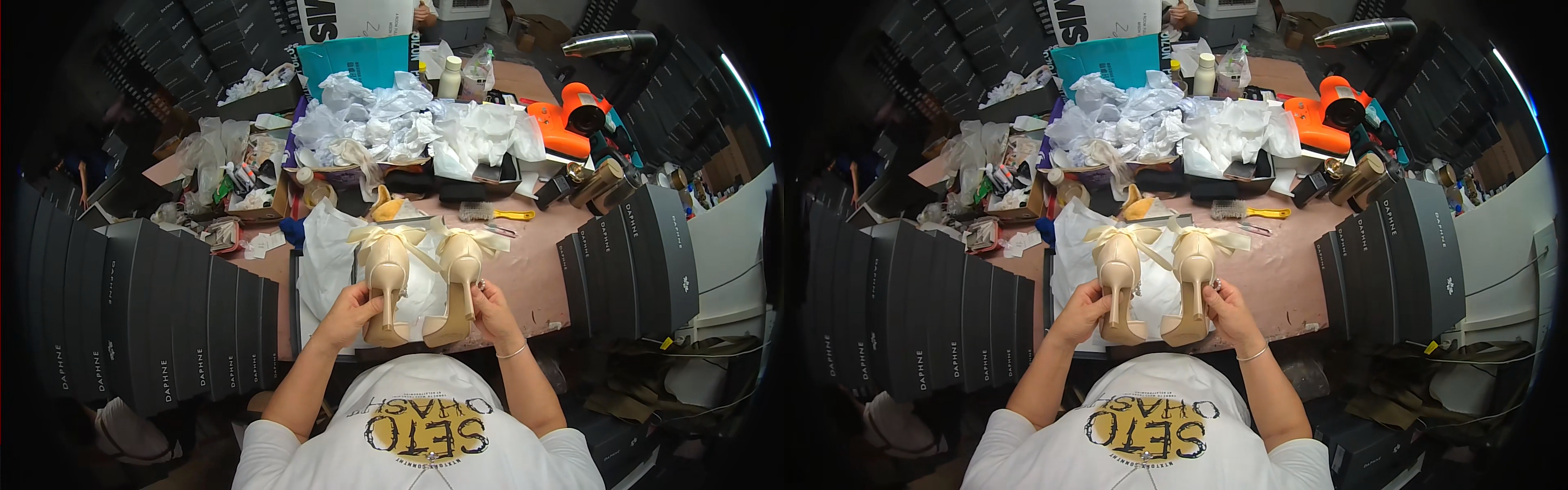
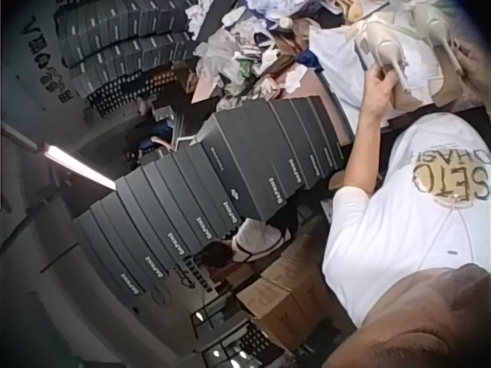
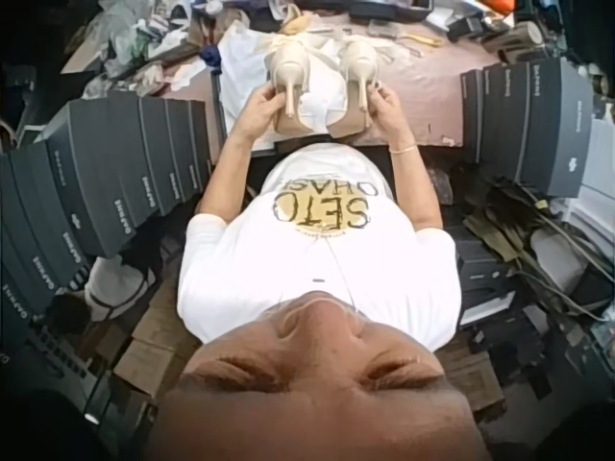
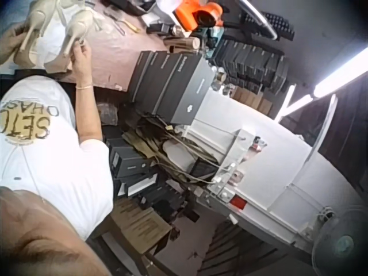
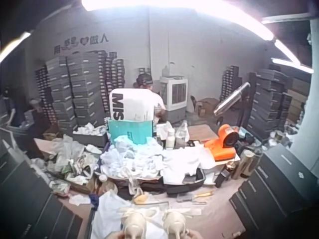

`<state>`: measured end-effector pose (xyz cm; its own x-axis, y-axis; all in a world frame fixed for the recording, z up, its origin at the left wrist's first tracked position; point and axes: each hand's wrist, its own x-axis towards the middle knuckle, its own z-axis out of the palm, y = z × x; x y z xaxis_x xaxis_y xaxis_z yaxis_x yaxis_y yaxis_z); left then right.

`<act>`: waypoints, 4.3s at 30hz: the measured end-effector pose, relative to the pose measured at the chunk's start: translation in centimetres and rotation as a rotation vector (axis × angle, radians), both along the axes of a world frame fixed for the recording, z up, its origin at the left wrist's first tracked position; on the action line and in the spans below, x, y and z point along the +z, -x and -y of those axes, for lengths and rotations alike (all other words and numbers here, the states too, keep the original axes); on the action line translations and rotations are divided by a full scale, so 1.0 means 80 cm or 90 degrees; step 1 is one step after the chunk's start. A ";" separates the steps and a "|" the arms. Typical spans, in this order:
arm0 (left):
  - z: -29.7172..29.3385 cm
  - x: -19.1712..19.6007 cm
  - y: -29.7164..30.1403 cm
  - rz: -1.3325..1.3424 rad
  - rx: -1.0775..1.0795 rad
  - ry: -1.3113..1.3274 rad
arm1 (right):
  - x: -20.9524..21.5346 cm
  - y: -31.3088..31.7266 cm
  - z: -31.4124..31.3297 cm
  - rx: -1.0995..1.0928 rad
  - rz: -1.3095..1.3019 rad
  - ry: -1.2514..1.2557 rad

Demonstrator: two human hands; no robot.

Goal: The recorder is packing high-heeled shoes into boxes, wrapping them in tissue paper and placing them in protective bags.

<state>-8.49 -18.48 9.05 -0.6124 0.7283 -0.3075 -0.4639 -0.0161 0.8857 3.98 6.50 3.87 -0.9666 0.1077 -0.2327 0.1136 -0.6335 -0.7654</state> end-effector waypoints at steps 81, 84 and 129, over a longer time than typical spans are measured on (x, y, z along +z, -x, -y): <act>-0.012 -0.026 -0.007 -0.982 0.168 0.337 | 0.043 0.009 0.076 0.042 -0.058 -0.303; 0.007 -0.045 -0.010 -0.302 0.335 0.075 | 0.022 -0.001 0.080 0.060 -0.272 -0.503; -0.156 -0.166 0.074 -0.285 -0.019 0.432 | 0.016 -0.077 -0.059 0.057 0.061 -0.195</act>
